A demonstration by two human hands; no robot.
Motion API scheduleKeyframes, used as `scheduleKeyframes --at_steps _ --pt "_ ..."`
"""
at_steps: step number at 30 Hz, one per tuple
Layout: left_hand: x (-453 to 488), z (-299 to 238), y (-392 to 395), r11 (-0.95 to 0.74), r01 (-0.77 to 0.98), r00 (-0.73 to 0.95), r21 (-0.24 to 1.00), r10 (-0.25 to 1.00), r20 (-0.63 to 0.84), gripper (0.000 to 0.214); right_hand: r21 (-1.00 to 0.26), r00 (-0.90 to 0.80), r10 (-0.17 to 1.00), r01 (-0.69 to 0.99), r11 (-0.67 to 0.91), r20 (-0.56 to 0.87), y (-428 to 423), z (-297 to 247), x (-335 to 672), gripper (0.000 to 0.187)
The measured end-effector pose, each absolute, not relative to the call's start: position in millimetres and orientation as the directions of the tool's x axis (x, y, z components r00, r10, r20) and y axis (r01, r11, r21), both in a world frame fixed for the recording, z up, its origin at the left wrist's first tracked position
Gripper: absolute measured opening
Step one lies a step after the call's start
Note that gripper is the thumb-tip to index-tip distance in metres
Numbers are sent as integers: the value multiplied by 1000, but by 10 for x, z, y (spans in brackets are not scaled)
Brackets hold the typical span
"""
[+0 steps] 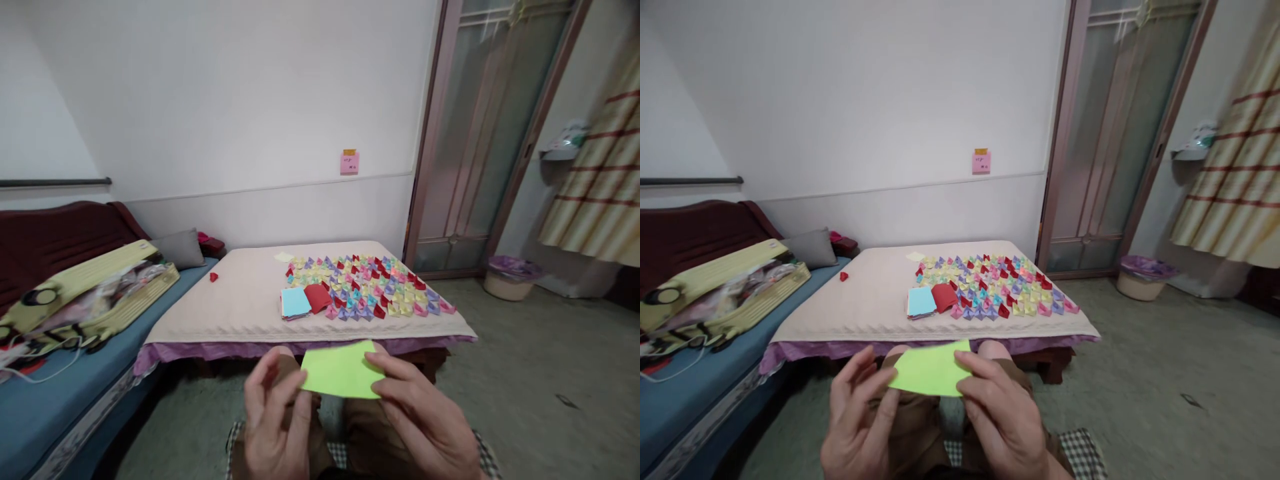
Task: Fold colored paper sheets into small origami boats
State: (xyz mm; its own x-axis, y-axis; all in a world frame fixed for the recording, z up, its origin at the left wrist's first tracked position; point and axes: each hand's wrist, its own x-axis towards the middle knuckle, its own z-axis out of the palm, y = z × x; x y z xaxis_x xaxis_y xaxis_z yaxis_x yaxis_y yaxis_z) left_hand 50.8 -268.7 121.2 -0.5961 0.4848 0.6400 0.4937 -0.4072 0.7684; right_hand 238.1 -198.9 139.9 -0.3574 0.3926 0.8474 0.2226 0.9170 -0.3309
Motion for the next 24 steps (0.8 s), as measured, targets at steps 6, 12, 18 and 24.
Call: scheduleKeyframes --at_steps 6,12,18,24 --pt "608 1446 -2668 -155 -674 -239 723 971 -15 57 -35 -405 164 308 951 900 -1981 1183 2348 31" --pt "731 1471 -2700 -145 -565 -323 812 945 -56 34 -5 -404 111 255 967 908 -1951 1035 2241 32" --pt "663 1455 -2680 -102 -513 -331 852 939 -87 29 -241 -431 315 219 945 846 -1981 1192 2242 38" --pt "668 1375 -2659 -77 -443 -323 893 943 -79 35 -344 -396 377 154 926 837 -1964 1238 2227 32"
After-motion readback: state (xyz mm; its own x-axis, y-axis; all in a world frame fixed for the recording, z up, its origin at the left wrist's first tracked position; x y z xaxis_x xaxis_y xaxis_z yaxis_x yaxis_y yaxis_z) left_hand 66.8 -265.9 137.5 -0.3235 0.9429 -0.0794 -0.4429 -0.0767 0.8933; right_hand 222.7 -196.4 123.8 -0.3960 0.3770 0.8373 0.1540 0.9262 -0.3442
